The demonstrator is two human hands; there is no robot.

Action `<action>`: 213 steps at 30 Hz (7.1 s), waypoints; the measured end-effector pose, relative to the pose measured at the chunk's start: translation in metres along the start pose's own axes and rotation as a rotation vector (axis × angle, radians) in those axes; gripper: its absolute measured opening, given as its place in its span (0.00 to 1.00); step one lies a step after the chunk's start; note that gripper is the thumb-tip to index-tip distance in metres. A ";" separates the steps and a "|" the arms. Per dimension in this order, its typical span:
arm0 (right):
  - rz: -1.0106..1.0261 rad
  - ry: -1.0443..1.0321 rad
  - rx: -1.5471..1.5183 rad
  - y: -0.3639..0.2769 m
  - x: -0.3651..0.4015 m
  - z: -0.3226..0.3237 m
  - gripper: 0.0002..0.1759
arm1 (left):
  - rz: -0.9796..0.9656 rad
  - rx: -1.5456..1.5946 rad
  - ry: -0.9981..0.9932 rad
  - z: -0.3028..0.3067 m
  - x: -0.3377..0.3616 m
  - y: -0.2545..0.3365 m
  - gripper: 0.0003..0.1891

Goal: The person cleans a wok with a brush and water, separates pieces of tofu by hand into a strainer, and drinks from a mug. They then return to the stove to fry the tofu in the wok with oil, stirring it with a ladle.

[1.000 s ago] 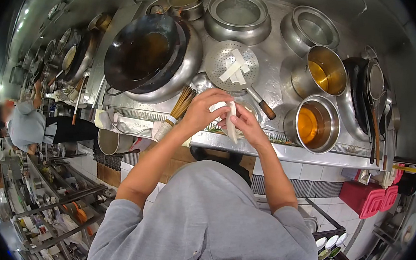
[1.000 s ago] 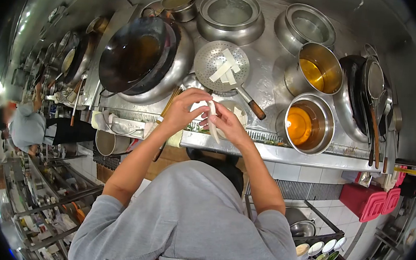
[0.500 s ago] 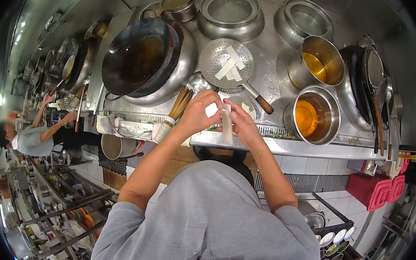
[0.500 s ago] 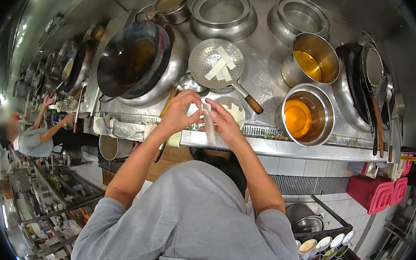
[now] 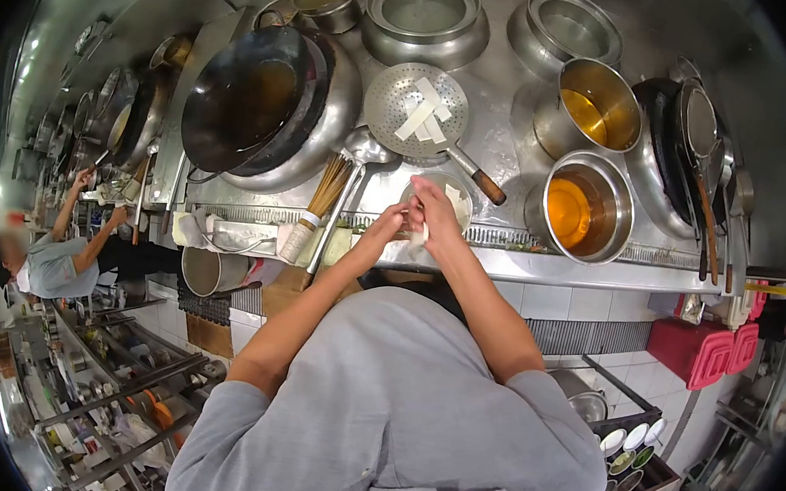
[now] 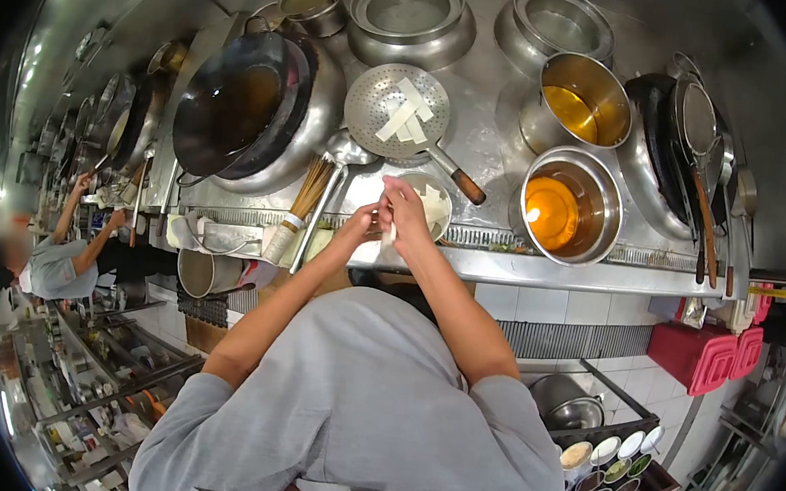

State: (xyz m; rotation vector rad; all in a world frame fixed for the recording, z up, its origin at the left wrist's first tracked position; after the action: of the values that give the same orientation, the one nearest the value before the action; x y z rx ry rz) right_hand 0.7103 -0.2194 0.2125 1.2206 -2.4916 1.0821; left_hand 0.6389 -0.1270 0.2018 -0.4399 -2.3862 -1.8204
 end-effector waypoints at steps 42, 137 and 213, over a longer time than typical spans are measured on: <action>0.219 -0.429 0.798 -0.018 0.052 -0.054 0.20 | -0.543 -1.085 0.226 -0.026 0.048 0.200 0.10; 0.379 0.015 1.130 -0.040 -0.026 0.039 0.09 | 0.474 0.257 0.248 0.048 -0.024 -0.084 0.13; 0.331 -0.291 1.628 0.030 -0.082 0.068 0.20 | 0.319 -0.270 0.259 0.068 -0.027 -0.065 0.08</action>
State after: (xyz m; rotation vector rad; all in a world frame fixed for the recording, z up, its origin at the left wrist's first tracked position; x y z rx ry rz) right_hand 0.7527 -0.2015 0.1119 1.1038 -1.5760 3.4686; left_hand 0.6518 -0.0820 0.1158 -0.5369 -1.7951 -1.9166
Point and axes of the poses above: each hand's wrist, its own x-axis away from the middle knuckle, its own z-axis out of the back of the hand, y = z × x, the point moved 6 cm from there along -x, towards the middle knuckle, and after that the axes turned 7 degrees about -y, right-handed, at the moved point
